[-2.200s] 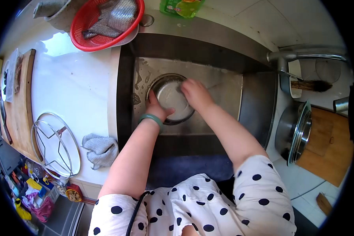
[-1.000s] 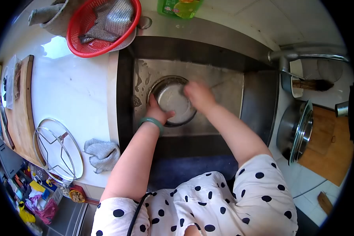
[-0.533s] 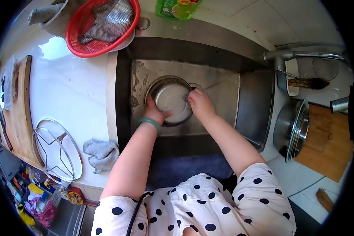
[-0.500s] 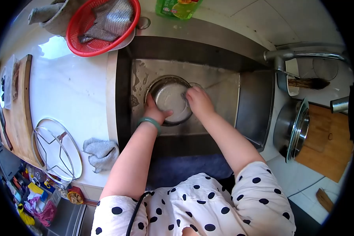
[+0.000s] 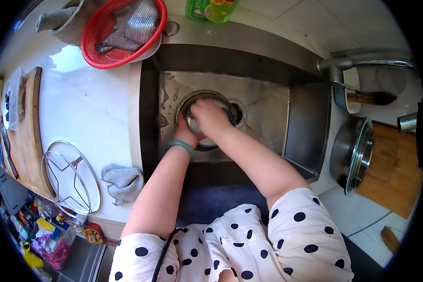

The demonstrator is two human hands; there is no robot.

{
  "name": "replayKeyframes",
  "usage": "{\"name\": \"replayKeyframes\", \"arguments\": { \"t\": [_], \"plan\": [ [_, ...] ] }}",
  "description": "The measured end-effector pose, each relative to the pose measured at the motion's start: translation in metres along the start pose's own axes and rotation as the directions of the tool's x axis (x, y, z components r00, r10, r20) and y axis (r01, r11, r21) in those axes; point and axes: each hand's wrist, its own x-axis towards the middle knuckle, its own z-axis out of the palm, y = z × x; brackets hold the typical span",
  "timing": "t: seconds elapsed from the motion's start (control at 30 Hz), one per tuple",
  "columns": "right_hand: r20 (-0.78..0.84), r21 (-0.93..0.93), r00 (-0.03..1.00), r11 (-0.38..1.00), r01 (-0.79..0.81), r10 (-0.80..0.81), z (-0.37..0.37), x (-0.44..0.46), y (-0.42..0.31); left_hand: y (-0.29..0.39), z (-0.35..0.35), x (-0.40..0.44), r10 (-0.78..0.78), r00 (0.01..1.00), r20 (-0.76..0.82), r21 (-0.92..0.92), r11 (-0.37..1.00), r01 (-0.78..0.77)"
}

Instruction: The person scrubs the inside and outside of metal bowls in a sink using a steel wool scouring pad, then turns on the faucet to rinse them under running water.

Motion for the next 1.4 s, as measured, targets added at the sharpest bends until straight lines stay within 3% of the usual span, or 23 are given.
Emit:
{"name": "replayKeyframes", "arguments": {
  "t": [0.1, 0.13, 0.23, 0.3, 0.37, 0.4, 0.5, 0.53, 0.6, 0.63, 0.7, 0.73, 0.77, 0.83, 0.87, 0.97, 1.0, 1.1, 1.2, 1.27, 1.3, 1.37, 1.4],
  "plan": [
    [0.025, -0.027, 0.986, 0.986, -0.166, 0.166, -0.017, -0.016, 0.026, 0.001, 0.001, 0.001, 0.015, 1.0, 0.001, -0.044, 0.999, -0.015],
    [-0.03, -0.061, 0.936, 0.934, -0.352, 0.351, -0.021, -0.014, 0.037, -0.006, 0.005, 0.008, 0.039, 0.999, -0.007, -0.073, 0.997, -0.04],
    [-0.004, -0.045, 0.997, 0.996, -0.074, 0.074, -0.007, -0.016, 0.023, -0.01, 0.007, 0.004, 0.024, 1.0, 0.009, -0.046, 0.999, -0.024],
    [0.177, 0.041, 0.98, 0.996, 0.084, -0.09, -0.006, -0.018, -0.002, -0.001, 0.001, 0.002, 0.022, 1.0, -0.011, -0.025, 0.999, -0.022],
    [-0.012, -0.049, 0.99, 0.988, -0.143, 0.143, -0.008, -0.006, 0.024, 0.002, 0.002, -0.003, 0.035, 0.999, -0.036, -0.03, 0.999, -0.037],
    [-0.002, -0.061, 0.946, 0.945, -0.322, 0.323, -0.022, 0.003, 0.03, 0.005, 0.0, -0.004, 0.016, 0.999, -0.028, -0.025, 1.0, -0.017],
    [0.039, -0.07, 0.998, 0.996, -0.055, 0.057, -0.01, -0.019, 0.021, 0.005, 0.001, -0.004, 0.018, 1.0, -0.025, -0.036, 0.999, -0.019],
    [0.224, -0.017, 0.973, 0.999, -0.042, 0.044, -0.019, -0.03, 0.002, 0.002, 0.003, -0.001, 0.028, 0.999, -0.028, -0.044, 0.999, -0.029],
    [0.143, 0.008, 0.977, 0.987, -0.163, 0.16, -0.008, -0.049, 0.025, -0.007, 0.007, 0.003, 0.041, 0.999, -0.035, -0.057, 0.997, -0.043],
    [-0.003, -0.015, 0.97, 0.97, -0.243, 0.243, -0.014, -0.053, 0.043, -0.005, 0.004, 0.004, 0.035, 0.999, -0.039, -0.072, 0.997, -0.038],
    [0.005, -0.012, 0.844, 0.844, -0.537, 0.537, -0.044, -0.06, 0.077, 0.002, 0.002, -0.002, 0.021, 0.999, -0.028, -0.097, 0.995, -0.024],
    [-0.091, 0.003, 0.843, 0.847, -0.532, 0.53, -0.047, -0.071, 0.092, 0.0, 0.004, 0.002, 0.036, 0.999, -0.012, -0.075, 0.997, -0.036],
    [-0.071, 0.132, 0.8, 0.801, -0.584, 0.595, -0.04, -0.077, 0.1, -0.005, 0.006, 0.01, 0.048, 0.999, 0.001, -0.055, 0.997, -0.048],
    [0.027, 0.38, 0.705, 0.645, -0.663, 0.709, -0.027, -0.093, 0.097, 0.0, 0.002, 0.001, 0.082, 0.997, -0.013, 0.047, 0.996, -0.081],
    [0.112, 0.465, 0.719, 0.603, -0.648, 0.686, -0.017, -0.099, 0.094, 0.013, -0.003, -0.008, 0.122, 0.992, -0.041, 0.128, 0.985, -0.116],
    [0.172, 0.693, 0.547, 0.294, -0.658, 0.819, 0.014, -0.1, 0.074, 0.024, -0.007, -0.008, 0.115, 0.992, -0.054, 0.215, 0.971, -0.101],
    [0.071, 0.702, 0.54, 0.342, -0.625, 0.839, 0.018, -0.092, 0.071, 0.025, -0.008, -0.006, 0.09, 0.995, -0.048, 0.22, 0.973, -0.078],
    [-0.07, 0.747, 0.679, 0.49, -0.45, 0.731, 0.027, -0.051, 0.081, 0.004, -0.008, 0.01, -0.04, 0.999, 0.013, -0.083, 0.996, 0.041],
    [-0.154, 0.31, 0.907, 0.891, -0.332, 0.392, -0.004, 0.002, 0.041, 0.025, -0.019, -0.027, -0.201, 0.973, 0.117, -0.414, 0.881, 0.232],
    [-0.067, -0.022, 0.989, 0.991, -0.135, 0.134, -0.005, 0.006, 0.028, 0.015, -0.011, -0.021, -0.044, 0.998, -0.044, -0.082, 0.996, 0.04],
    [0.005, -0.017, 1.0, 1.0, 0.008, -0.008, -0.005, 0.002, 0.019, 0.012, -0.009, -0.018, 0.054, 0.994, -0.099, 0.097, 0.994, -0.044],
    [0.15, 0.021, 0.946, 0.957, 0.288, -0.288, -0.003, -0.01, 0.003, 0.017, -0.013, -0.016, 0.045, 0.997, -0.058, 0.144, 0.989, -0.036],
    [0.15, 0.009, 0.945, 0.956, 0.294, -0.292, 0.0, -0.008, 0.001, 0.014, -0.015, -0.013, 0.058, 0.997, -0.042, 0.146, 0.988, -0.051]
  ]
}}
